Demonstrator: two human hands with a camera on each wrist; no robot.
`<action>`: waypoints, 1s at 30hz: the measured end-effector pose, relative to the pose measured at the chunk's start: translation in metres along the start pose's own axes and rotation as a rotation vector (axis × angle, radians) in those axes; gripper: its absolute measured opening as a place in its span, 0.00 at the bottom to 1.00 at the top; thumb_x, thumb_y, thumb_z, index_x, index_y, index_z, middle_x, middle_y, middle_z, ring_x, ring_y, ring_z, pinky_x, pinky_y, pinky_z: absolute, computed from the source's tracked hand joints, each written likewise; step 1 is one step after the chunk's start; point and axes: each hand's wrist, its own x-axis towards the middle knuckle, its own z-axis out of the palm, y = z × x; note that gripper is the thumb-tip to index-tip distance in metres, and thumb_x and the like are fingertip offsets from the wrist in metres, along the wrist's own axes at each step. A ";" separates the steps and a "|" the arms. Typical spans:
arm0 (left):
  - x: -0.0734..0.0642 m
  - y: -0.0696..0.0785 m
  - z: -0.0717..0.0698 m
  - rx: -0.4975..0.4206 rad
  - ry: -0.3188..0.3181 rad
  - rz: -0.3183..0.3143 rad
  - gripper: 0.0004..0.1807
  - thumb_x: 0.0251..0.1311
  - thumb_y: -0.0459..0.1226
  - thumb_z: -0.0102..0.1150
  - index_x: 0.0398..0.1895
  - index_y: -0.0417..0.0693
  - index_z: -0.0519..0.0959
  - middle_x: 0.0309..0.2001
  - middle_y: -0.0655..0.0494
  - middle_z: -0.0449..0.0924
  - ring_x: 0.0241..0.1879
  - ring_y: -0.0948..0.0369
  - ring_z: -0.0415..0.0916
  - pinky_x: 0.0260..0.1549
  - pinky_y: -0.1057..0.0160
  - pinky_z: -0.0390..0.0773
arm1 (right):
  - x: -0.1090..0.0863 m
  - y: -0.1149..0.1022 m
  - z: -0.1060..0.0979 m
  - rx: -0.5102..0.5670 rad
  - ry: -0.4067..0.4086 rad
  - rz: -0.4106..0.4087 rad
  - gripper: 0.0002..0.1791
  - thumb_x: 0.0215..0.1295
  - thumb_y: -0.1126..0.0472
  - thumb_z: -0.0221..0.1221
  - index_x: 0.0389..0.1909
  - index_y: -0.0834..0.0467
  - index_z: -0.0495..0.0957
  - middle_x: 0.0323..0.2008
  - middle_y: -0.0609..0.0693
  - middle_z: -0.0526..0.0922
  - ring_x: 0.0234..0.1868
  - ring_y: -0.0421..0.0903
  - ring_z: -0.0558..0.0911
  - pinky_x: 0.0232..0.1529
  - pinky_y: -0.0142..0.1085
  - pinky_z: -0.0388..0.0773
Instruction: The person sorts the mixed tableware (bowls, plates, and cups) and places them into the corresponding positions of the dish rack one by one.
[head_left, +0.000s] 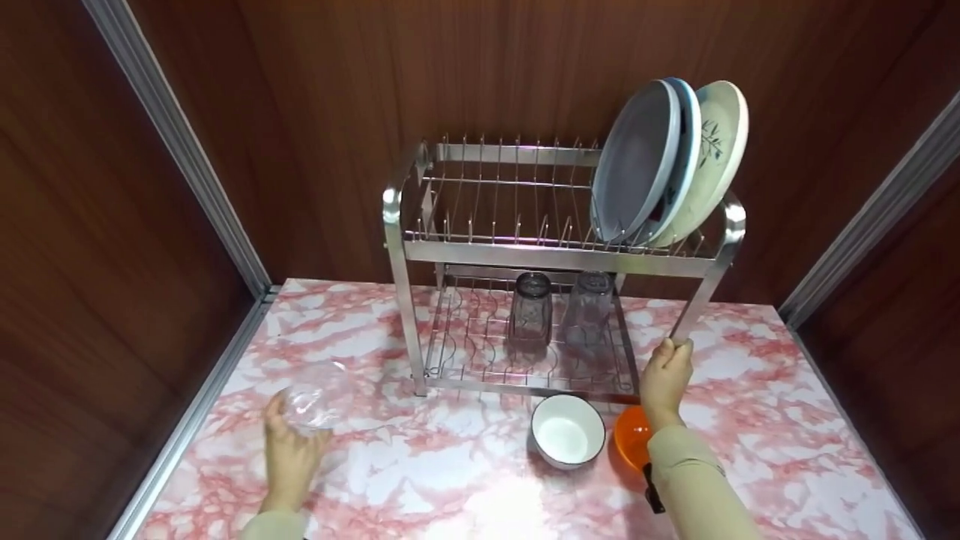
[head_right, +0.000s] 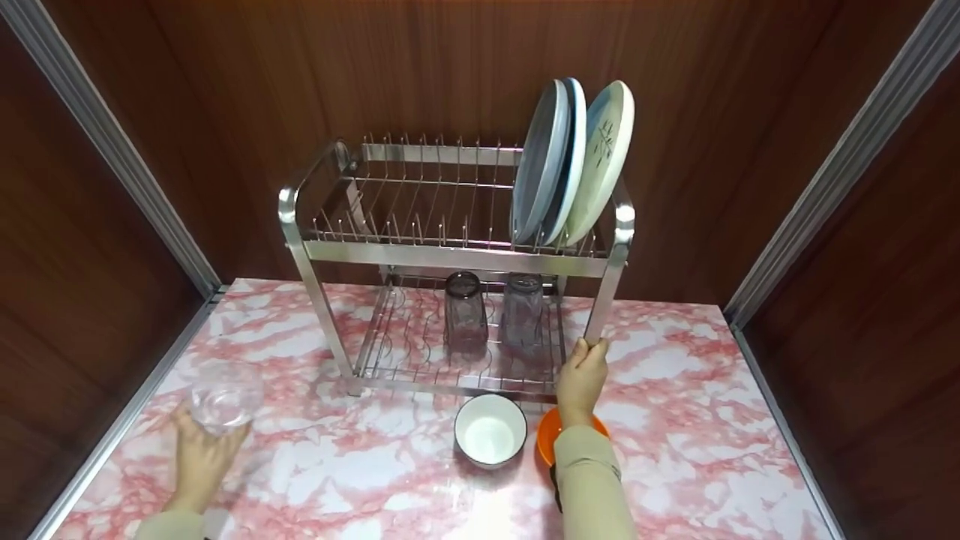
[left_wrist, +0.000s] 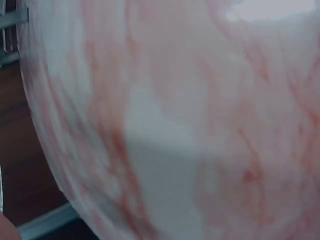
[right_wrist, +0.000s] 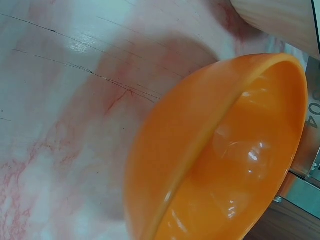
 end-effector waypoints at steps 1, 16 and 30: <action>0.000 0.003 0.004 0.002 -0.025 0.074 0.44 0.38 0.19 0.64 0.61 0.37 0.52 0.55 0.38 0.64 0.51 0.55 0.68 0.53 0.76 0.69 | 0.000 0.000 -0.001 0.002 -0.001 -0.001 0.20 0.71 0.51 0.39 0.35 0.67 0.62 0.22 0.52 0.66 0.25 0.46 0.66 0.30 0.36 0.64; 0.002 0.054 0.065 0.063 -0.124 0.629 0.37 0.35 0.19 0.59 0.55 0.29 0.56 0.55 0.34 0.61 0.61 0.56 0.61 0.66 0.70 0.56 | 0.001 0.002 -0.001 0.009 -0.018 0.017 0.15 0.72 0.57 0.41 0.36 0.67 0.62 0.24 0.54 0.68 0.28 0.49 0.67 0.33 0.37 0.64; 0.002 0.087 0.107 0.364 -0.199 0.617 0.47 0.22 0.38 0.78 0.54 0.43 0.66 0.54 0.48 0.71 0.54 0.50 0.68 0.58 0.56 0.66 | 0.001 0.001 -0.002 0.024 -0.016 0.003 0.14 0.72 0.58 0.41 0.38 0.68 0.62 0.24 0.56 0.68 0.27 0.52 0.67 0.32 0.42 0.64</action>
